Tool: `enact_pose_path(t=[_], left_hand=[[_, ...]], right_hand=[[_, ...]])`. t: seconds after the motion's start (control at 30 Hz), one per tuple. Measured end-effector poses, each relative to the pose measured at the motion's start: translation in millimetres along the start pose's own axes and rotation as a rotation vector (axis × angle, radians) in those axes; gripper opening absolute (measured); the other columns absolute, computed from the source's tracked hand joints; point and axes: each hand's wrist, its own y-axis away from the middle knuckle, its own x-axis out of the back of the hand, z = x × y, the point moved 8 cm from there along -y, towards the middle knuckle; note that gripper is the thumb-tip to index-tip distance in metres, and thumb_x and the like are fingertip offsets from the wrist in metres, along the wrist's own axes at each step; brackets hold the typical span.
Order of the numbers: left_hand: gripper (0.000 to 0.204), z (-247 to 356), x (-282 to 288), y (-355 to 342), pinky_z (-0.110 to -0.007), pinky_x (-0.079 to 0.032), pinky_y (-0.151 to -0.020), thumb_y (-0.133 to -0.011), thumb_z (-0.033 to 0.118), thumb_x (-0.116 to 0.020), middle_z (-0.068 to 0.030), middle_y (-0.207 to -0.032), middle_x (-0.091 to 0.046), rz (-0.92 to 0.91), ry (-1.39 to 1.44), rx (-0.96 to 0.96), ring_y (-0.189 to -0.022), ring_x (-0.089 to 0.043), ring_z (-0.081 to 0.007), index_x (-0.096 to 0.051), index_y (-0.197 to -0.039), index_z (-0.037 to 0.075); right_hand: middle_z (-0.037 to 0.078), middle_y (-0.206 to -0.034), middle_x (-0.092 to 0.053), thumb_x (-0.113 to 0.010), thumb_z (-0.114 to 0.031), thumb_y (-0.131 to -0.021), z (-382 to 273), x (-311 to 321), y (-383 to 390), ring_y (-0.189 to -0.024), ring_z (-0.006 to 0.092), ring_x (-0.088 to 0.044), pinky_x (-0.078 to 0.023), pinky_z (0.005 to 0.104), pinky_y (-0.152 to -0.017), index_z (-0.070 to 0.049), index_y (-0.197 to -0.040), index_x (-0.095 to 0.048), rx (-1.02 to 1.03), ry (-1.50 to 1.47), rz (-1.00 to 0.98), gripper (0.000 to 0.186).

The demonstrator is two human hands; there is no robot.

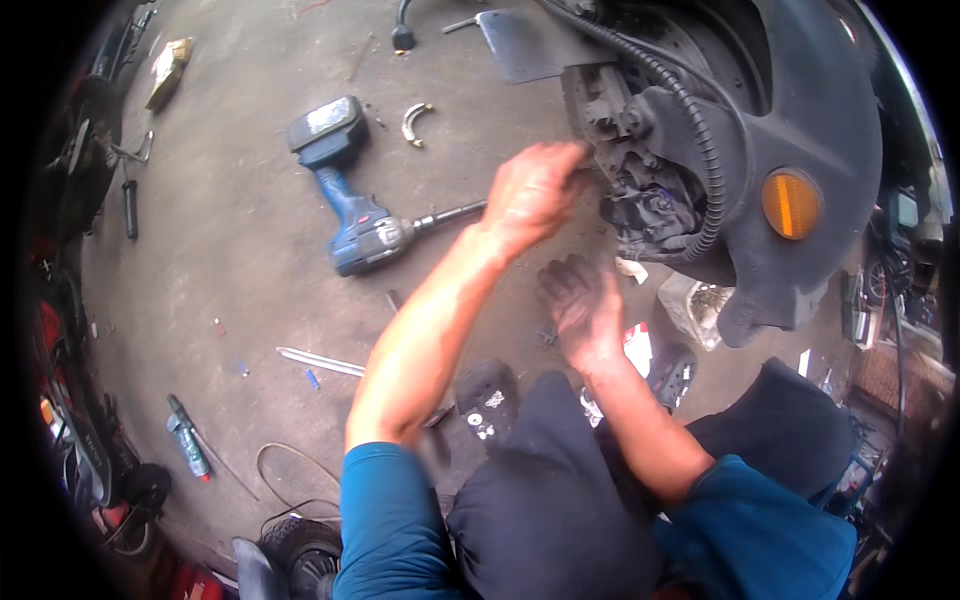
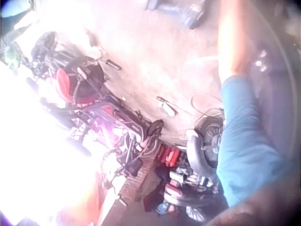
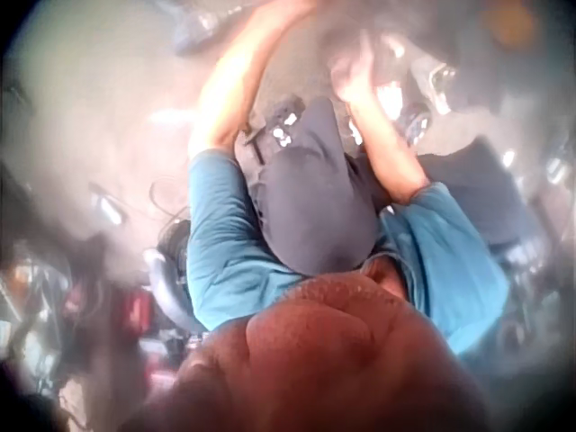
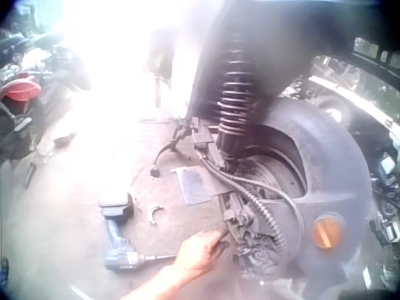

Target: The person installs a brake caliper onto a scooter wheel and tightens bolts using an electric wrench. The person then moves to another scooter and handles its front brake caliper assembly by hand.

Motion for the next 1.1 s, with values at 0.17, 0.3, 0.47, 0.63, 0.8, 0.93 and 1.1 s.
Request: enact_pose_path(t=[0.17, 0.3, 0.47, 0.63, 0.8, 0.93, 1.1], left_hand=[[0.022, -91.6, 142.8, 77.2, -0.037, -0.049, -0.079, -0.084, 0.01, -0.056, -0.0155, -0.098, -0.065, 0.282, -0.256, 0.446, -0.092, -0.062, -0.0319, -0.062, -0.105, 0.003], [0.038, -134.7, 178.1, 135.0, -0.04, -0.047, -0.085, -0.083, 0.029, -0.061, -0.0227, -0.103, -0.063, 0.191, -0.471, 0.782, -0.098, -0.06, -0.0361, -0.061, -0.108, 0.0], [0.05, -181.0, 162.9, 180.0, -0.039, -0.047, -0.08, -0.082, 0.035, -0.063, -0.0254, -0.097, -0.064, 0.378, -0.169, 1.014, -0.09, -0.063, -0.031, -0.059, -0.102, -0.011], [0.045, -127.0, 155.4, 166.7, -0.033, -0.047, -0.065, -0.086, 0.031, -0.061, -0.0152, -0.086, -0.065, 0.247, 0.241, 1.221, -0.07, -0.06, -0.0191, -0.061, -0.1, -0.011], [0.039, -87.1, 156.4, 207.4, -0.032, -0.047, -0.065, -0.085, 0.023, -0.06, -0.0161, -0.086, -0.065, 0.424, 0.728, 1.158, -0.076, -0.061, -0.0189, -0.059, -0.097, -0.014], [0.031, -83.6, 174.2, 218.0, -0.034, -0.05, -0.074, -0.08, 0.006, -0.055, -0.013, -0.093, -0.066, 0.753, 0.577, 0.742, -0.079, -0.063, -0.0252, -0.057, -0.107, -0.009], [0.028, -52.6, 188.0, 135.8, -0.031, -0.048, -0.085, -0.082, 0.006, -0.062, -0.0081, -0.104, -0.064, 0.557, -0.623, 0.102, -0.095, -0.06, -0.0199, -0.059, -0.11, 0.001]], right_hand=[[0.029, -0.143, -0.024, -0.055, -0.039, -0.09, 36.0, -36.2, -38.7, -0.125, 0.0421, -0.04, -0.034, 0.0478, -0.104, 0.005, -0.142, -0.011, -0.131, 0.144, -0.063, 0.081], [0.03, -0.142, -0.026, -0.053, -0.038, -0.092, 67.3, -81.6, -83.3, -0.124, 0.0425, -0.04, -0.037, 0.0497, -0.102, 0.003, -0.144, -0.009, -0.276, 0.205, -0.109, 0.08], [0.024, -0.133, -0.039, -0.051, -0.033, -0.093, 112.9, -106.6, -105.5, -0.12, 0.0417, -0.045, -0.04, 0.0527, -0.099, 0.002, -0.134, -0.029, -0.259, 0.176, 0.02, 0.058], [0.017, -0.102, -0.06, -0.048, -0.028, -0.094, 76.2, -120.4, -78.6, -0.097, 0.0264, -0.059, -0.049, 0.0446, -0.084, -0.006, -0.102, -0.048, 0.027, -0.054, -0.184, 0.023], [0.014, -0.082, -0.058, -0.05, -0.034, -0.093, 32.0, -180.1, -17.6, -0.073, 0.0266, -0.061, -0.051, 0.0428, -0.072, -0.006, -0.09, -0.046, 0.063, -0.244, -0.373, 0.028], [0.01, -0.068, -0.053, -0.05, -0.04, -0.093, 35.3, -209.2, -5.1, -0.059, 0.0252, -0.059, -0.052, 0.0408, -0.059, -0.006, -0.087, -0.046, 0.026, -0.264, -0.283, 0.035], [0.015, -0.081, -0.057, -0.045, -0.032, -0.096, 21.7, -227.0, -1.8, -0.074, 0.0306, -0.061, -0.052, 0.0443, -0.071, -0.002, -0.093, -0.046, 0.027, -0.139, -0.261, 0.03]])
